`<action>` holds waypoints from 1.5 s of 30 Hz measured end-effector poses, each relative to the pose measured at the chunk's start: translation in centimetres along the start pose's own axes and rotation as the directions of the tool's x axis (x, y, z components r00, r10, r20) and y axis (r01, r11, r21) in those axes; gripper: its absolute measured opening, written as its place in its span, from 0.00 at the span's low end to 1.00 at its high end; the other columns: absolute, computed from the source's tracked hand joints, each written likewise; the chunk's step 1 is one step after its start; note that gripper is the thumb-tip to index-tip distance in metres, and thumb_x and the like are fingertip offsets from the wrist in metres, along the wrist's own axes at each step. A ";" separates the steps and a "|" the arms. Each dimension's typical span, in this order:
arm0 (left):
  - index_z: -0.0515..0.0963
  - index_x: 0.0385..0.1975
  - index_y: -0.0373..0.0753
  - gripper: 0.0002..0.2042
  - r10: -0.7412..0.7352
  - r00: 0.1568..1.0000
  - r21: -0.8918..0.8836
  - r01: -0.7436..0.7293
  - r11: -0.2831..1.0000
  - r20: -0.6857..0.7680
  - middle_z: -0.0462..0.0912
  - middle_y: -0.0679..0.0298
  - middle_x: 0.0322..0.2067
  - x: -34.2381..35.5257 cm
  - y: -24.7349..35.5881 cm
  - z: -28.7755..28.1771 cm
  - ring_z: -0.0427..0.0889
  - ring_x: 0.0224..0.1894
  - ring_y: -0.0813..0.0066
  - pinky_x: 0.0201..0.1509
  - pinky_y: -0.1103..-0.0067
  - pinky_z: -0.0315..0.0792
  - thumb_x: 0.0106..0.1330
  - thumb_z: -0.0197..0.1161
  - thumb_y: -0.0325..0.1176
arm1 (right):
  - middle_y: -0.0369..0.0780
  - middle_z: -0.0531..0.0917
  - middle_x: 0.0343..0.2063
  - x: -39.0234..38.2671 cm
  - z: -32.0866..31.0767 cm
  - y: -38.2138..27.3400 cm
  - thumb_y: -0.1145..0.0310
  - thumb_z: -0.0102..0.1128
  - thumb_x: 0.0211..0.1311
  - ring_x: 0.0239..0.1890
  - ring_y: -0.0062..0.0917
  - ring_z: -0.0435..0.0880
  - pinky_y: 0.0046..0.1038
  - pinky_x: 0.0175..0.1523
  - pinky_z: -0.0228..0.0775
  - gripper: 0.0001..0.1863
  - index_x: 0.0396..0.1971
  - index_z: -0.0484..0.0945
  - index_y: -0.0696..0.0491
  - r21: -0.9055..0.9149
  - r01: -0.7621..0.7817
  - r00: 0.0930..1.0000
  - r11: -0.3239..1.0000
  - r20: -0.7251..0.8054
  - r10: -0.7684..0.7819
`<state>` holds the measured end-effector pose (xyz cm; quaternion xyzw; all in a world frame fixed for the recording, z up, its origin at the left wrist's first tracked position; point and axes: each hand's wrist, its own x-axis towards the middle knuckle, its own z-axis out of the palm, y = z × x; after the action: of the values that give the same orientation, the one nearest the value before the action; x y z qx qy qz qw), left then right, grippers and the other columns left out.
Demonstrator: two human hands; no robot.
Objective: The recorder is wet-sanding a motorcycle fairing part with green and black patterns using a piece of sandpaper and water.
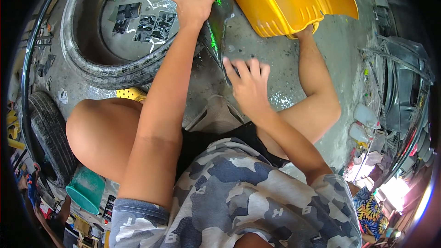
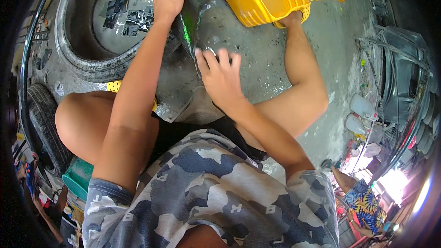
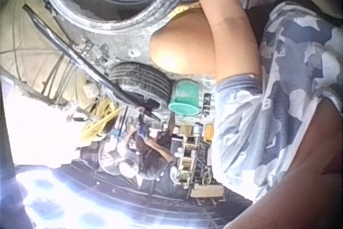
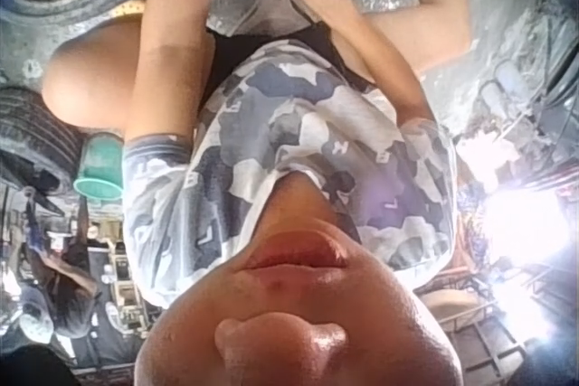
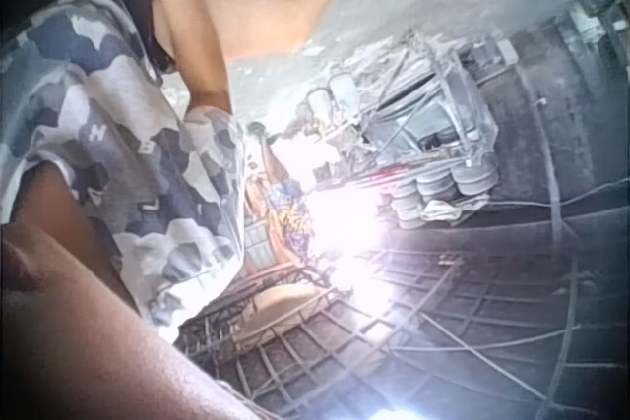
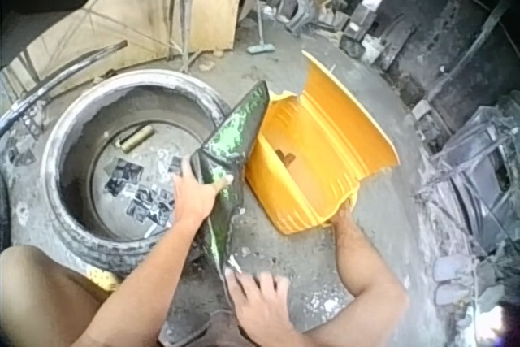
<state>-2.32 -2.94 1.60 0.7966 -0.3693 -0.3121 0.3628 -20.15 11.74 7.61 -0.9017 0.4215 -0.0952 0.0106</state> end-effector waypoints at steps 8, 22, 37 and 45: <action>0.53 0.66 0.41 0.56 0.030 0.999 -0.007 -0.030 1.000 -0.044 0.58 0.33 0.56 0.6 0.0 0.1 0.74 0.52 0.33 0.57 0.58 0.71 0.38 0.76 0.61 | 0.37 0.75 0.38 0.5 -0.2 -0.5 0.71 0.56 0.51 0.45 0.31 0.70 0.37 0.48 0.59 0.21 0.48 0.79 0.57 -0.007 0.003 1.000 1.000 0.031 -0.003; 0.51 0.67 0.41 0.57 0.030 0.999 0.006 -0.030 1.000 -0.035 0.59 0.36 0.56 0.5 0.2 0.0 0.72 0.54 0.35 0.60 0.59 0.69 0.38 0.76 0.61 | 0.42 0.74 0.38 3.5 2.8 1.3 0.85 0.54 0.42 0.44 0.37 0.70 0.35 0.48 0.60 0.28 0.49 0.81 0.53 0.494 -0.249 0.960 0.833 0.010 0.281; 0.52 0.67 0.41 0.56 0.017 1.000 -0.022 -0.017 1.000 -0.017 0.58 0.36 0.57 0.2 0.7 0.0 0.69 0.57 0.37 0.62 0.60 0.67 0.39 0.77 0.59 | 0.46 0.74 0.39 5.5 5.8 4.3 0.89 0.50 0.44 0.44 0.41 0.69 0.34 0.52 0.66 0.31 0.52 0.79 0.53 0.478 -0.124 0.971 0.869 -0.124 0.206; 0.52 0.67 0.41 0.54 -0.007 1.000 -0.038 0.007 0.999 -0.002 0.56 0.36 0.59 0.2 0.9 -0.5 0.68 0.58 0.38 0.62 0.59 0.66 0.42 0.76 0.56 | 0.46 0.74 0.41 4.1 5.9 2.9 0.89 0.50 0.44 0.45 0.41 0.70 0.38 0.51 0.67 0.31 0.53 0.78 0.53 0.507 -0.150 0.970 0.849 -0.093 0.227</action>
<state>-2.14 -3.31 2.59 0.7912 -0.3603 -0.3193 0.3771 -18.71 6.38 2.23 -0.8132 0.4689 -0.2659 0.2195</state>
